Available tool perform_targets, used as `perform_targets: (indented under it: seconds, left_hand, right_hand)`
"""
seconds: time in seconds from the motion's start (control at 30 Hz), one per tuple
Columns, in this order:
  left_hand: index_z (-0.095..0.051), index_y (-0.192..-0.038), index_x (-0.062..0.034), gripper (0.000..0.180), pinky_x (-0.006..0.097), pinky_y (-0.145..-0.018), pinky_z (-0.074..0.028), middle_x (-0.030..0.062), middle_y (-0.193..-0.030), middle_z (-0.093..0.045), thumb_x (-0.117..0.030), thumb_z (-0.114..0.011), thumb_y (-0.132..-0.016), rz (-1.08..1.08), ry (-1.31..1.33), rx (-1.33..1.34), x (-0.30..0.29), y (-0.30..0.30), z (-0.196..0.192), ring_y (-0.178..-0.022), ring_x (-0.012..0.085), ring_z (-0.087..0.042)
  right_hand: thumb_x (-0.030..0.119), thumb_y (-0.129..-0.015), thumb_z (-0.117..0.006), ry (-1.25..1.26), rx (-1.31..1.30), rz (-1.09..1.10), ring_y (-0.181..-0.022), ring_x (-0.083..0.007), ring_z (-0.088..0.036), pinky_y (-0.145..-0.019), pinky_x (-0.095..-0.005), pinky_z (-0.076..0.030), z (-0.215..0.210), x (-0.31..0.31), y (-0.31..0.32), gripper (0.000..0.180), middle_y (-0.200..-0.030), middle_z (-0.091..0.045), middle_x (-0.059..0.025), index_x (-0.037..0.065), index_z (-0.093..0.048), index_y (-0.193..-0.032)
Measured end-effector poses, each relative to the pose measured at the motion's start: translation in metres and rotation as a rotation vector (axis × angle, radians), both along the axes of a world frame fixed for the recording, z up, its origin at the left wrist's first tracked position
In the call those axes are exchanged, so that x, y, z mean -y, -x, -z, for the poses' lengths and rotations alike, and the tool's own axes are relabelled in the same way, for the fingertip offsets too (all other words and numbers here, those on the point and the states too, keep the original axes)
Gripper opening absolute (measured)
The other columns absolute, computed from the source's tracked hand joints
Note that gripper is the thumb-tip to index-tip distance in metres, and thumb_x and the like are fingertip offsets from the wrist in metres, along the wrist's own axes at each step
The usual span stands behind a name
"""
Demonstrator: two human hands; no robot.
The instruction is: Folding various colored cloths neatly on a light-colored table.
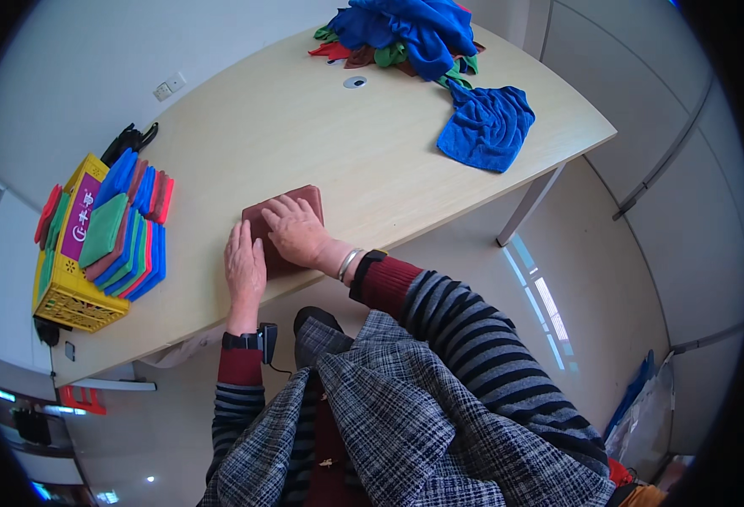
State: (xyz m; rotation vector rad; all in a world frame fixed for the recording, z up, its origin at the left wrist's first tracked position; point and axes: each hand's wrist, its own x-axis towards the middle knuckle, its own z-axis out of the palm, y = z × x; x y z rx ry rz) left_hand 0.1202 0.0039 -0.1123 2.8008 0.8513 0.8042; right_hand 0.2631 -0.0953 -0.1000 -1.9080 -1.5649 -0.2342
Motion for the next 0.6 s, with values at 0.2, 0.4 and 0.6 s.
perform_targets:
  seconds: [0.2, 0.4, 0.6]
  left_hand:
    - [-0.042, -0.147, -0.0025, 0.052, 0.046, -0.115, -0.032, 0.0188, -0.154, -0.039, -0.035, -0.04, -0.106, 0.064, 0.06, -0.085, -0.007, -0.015, 0.019, -0.141, 0.0358, -0.037]
    - [-0.041, -0.149, -0.004, 0.055, 0.045, -0.117, -0.029, 0.0176, -0.157, -0.036, -0.038, -0.04, -0.106, 0.072, 0.05, -0.072, -0.013, -0.015, 0.028, -0.144, 0.0351, -0.033]
    - [-0.04, -0.15, -0.0061, 0.057, 0.045, -0.119, -0.026, 0.0178, -0.158, -0.034, -0.04, -0.041, -0.105, 0.046, 0.106, -0.064, -0.014, -0.013, 0.027, -0.144, 0.0367, -0.033]
  right_hand:
    - [0.029, -0.093, -0.054, 0.087, 0.128, 0.055, -0.137, -0.034, -0.043, -0.114, -0.0488, -0.032, 0.027, -0.01, 0.002, 0.051, -0.145, -0.05, -0.0154, 0.004, -0.054, -0.137]
    - [0.035, -0.095, -0.051, 0.044, 0.113, 0.065, -0.137, -0.0332, -0.041, -0.114, -0.0495, -0.029, 0.029, -0.013, -0.015, 0.051, -0.14, -0.053, -0.0128, 0.005, -0.055, -0.136]
    - [0.038, -0.1, -0.046, 0.132, 0.107, 0.127, -0.142, -0.0341, -0.036, -0.119, -0.0491, -0.024, 0.037, -0.018, -0.035, 0.052, -0.152, -0.044, -0.0133, 0.011, -0.048, -0.145]
